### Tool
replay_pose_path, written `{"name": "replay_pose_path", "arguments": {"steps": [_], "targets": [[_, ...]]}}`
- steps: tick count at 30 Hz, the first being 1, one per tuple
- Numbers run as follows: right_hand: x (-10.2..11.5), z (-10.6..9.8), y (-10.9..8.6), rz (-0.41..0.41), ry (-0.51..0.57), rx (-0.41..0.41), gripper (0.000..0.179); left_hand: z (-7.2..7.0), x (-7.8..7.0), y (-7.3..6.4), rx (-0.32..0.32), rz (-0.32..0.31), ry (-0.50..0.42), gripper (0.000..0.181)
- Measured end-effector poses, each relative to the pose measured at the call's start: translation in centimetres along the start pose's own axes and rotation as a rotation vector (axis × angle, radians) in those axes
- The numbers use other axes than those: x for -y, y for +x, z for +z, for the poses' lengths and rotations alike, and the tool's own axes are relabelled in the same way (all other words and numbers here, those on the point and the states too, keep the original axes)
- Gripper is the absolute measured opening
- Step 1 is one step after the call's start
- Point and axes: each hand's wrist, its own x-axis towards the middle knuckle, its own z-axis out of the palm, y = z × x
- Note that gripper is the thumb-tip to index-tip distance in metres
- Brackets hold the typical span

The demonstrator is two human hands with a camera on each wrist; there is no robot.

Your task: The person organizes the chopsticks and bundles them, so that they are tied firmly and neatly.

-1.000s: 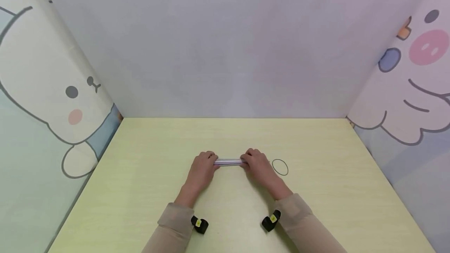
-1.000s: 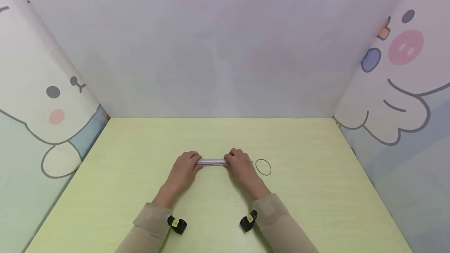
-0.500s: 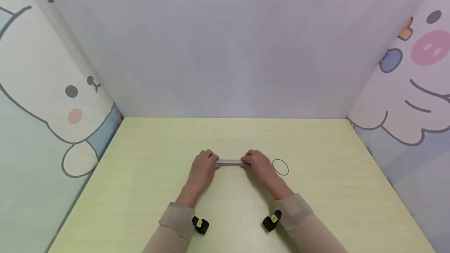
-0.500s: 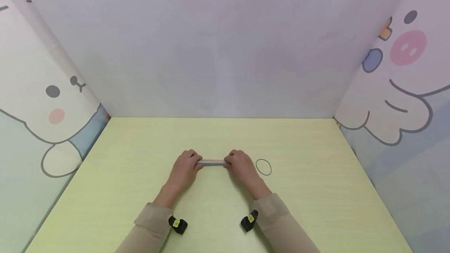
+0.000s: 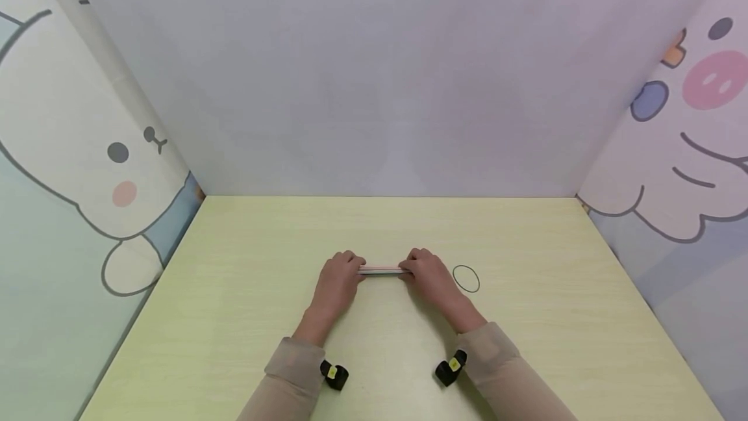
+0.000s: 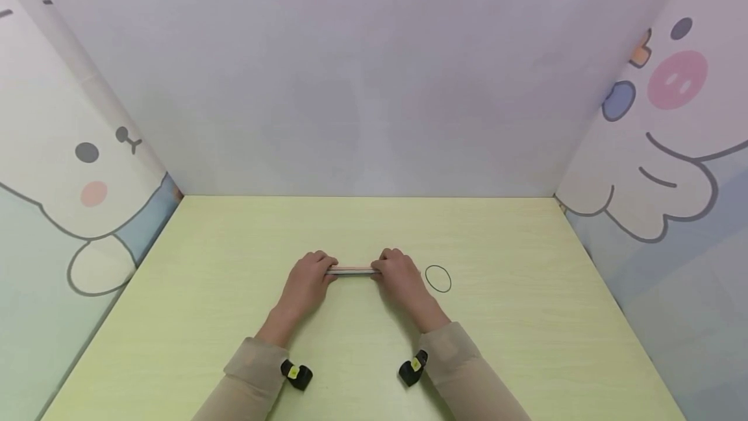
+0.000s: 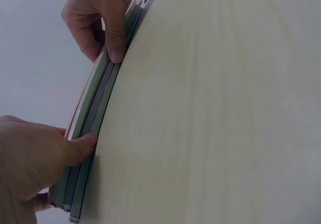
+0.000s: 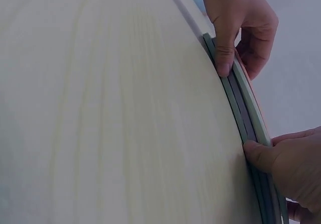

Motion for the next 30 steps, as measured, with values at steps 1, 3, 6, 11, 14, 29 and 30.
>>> {"name": "replay_pose_path", "arguments": {"steps": [1, 3, 6, 11, 14, 29, 30], "targets": [[-0.01, 0.02, -0.03, -0.001, -0.005, 0.001, 0.011, -0.04, -0.06, 0.03, 0.009, 0.007, 0.020, 0.024], [-0.05, 0.07, -0.09, -0.005, -0.010, 0.002, 0.011, -0.12, -0.18, 0.07, 0.035, 0.017, 0.061, 0.024], [-0.08, 0.08, -0.13, -0.010, -0.008, -0.001, 0.010, -0.19, -0.31, 0.16, 0.066, 0.021, 0.096, 0.020], [-0.06, -0.09, -0.21, -0.021, -0.003, 0.016, 0.009, -0.03, -0.31, 0.22, 0.060, -0.006, 0.081, 0.018], [-0.03, -0.27, -0.25, -0.024, -0.003, 0.040, 0.011, 0.02, -0.33, 0.21, 0.044, -0.012, 0.048, 0.019], [0.09, -0.46, -0.33, -0.014, -0.017, 0.080, 0.023, -0.33, -0.55, -0.01, 0.085, -0.008, 0.155, 0.022], [0.11, -0.37, -0.33, -0.015, -0.020, 0.079, 0.023, -0.33, -0.58, -0.05, 0.095, -0.009, 0.161, 0.022]]}}
